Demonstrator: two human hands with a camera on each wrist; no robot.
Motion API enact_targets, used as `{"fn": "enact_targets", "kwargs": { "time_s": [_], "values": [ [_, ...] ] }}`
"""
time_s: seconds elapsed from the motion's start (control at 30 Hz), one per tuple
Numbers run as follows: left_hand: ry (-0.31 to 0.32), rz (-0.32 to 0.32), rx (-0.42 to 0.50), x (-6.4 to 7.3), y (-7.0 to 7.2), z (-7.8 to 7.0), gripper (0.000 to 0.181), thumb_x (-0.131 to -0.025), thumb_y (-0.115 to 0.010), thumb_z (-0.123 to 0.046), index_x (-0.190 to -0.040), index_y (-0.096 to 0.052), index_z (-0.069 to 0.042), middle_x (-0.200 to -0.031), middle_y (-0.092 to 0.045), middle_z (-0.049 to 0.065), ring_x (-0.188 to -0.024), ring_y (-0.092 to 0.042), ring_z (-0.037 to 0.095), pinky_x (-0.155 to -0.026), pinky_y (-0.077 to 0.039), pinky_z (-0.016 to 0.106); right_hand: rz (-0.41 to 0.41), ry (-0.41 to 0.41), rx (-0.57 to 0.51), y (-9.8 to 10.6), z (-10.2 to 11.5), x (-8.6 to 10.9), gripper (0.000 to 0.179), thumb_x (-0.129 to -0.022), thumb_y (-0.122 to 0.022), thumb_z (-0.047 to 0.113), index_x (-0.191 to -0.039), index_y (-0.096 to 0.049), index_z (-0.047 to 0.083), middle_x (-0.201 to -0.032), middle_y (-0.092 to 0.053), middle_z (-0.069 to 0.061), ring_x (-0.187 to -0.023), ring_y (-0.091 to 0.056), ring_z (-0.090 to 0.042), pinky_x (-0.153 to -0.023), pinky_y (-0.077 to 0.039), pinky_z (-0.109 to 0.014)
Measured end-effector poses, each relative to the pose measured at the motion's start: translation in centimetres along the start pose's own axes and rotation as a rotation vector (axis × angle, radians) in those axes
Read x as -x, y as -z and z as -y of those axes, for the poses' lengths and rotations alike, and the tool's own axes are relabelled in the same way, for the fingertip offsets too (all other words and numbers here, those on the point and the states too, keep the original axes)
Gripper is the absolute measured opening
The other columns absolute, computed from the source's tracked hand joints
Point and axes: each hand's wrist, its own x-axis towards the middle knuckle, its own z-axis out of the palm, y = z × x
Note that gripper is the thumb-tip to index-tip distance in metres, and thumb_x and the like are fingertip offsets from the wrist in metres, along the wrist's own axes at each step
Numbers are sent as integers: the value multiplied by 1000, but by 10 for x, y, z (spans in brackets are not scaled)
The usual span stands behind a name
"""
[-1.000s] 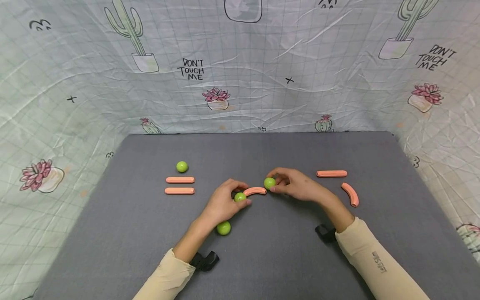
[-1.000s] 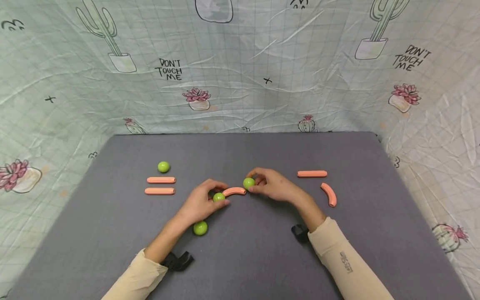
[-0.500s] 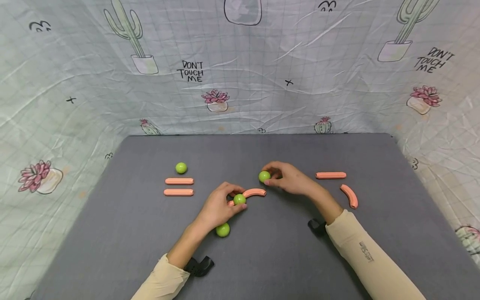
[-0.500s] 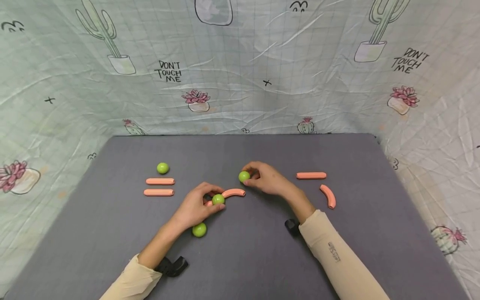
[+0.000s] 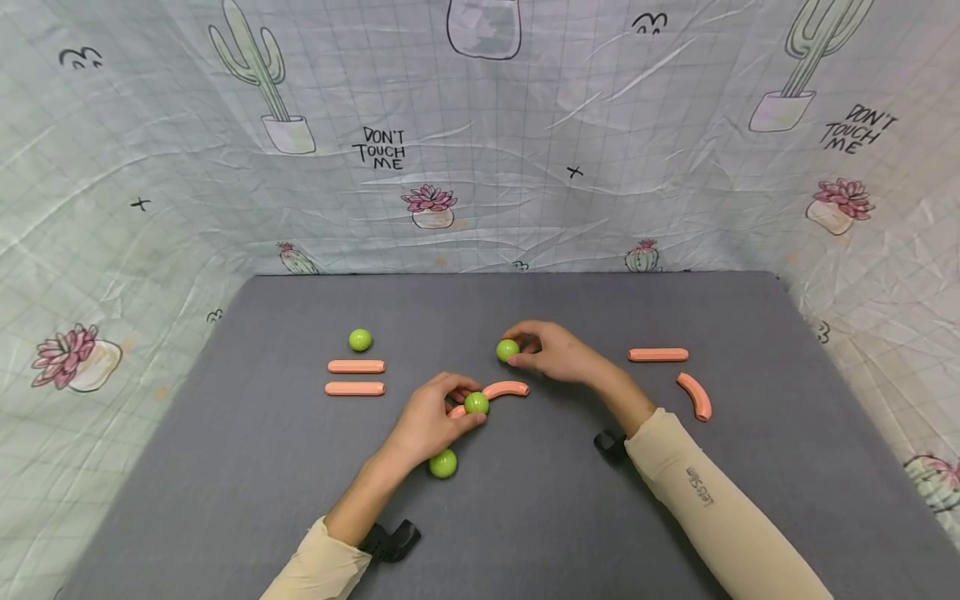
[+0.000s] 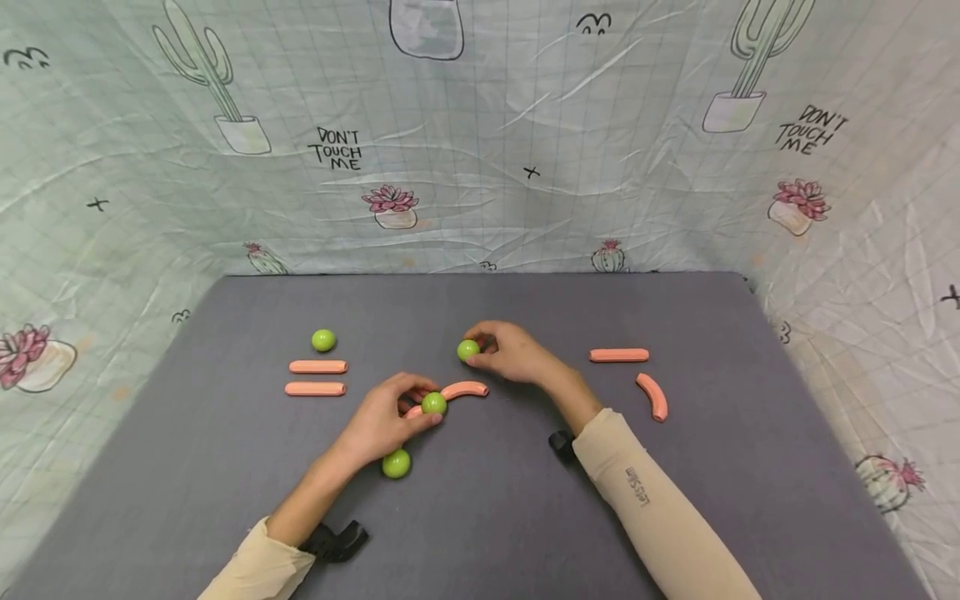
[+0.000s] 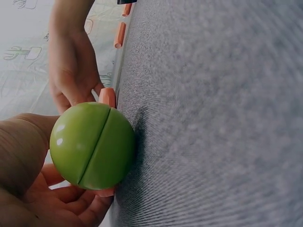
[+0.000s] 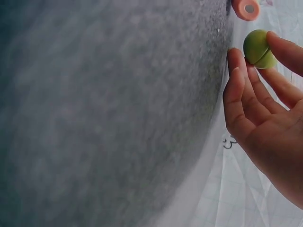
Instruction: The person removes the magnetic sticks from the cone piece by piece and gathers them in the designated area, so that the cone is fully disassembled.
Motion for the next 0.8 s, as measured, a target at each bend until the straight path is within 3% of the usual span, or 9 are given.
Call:
{"fn": "enact_targets", "kwargs": {
  "time_s": [0.27, 0.8],
  "values": [
    [12, 8, 6, 1, 0, 2, 33, -85, -88, -16, -114, -75, -13, -101, -69, 1, -87, -65, 12, -79, -55, 29, 15, 20, 16, -7, 7, -10, 37, -99, -73, 18, -135, -66, 11, -124, -69, -14, -102, -70, -25, -71, -53, -29],
    [26, 26, 44, 2, 1, 8, 31, -86, -87, -19, -115, -75, -16, -103, -70, 1, -91, -65, 12, -83, -55, 31, 47, 72, 39, -23, 23, -44, 33, -99, -73, 20, -131, -69, 11, -124, -71, -12, -108, -71, -26, -91, -58, -37]
  ]
}}
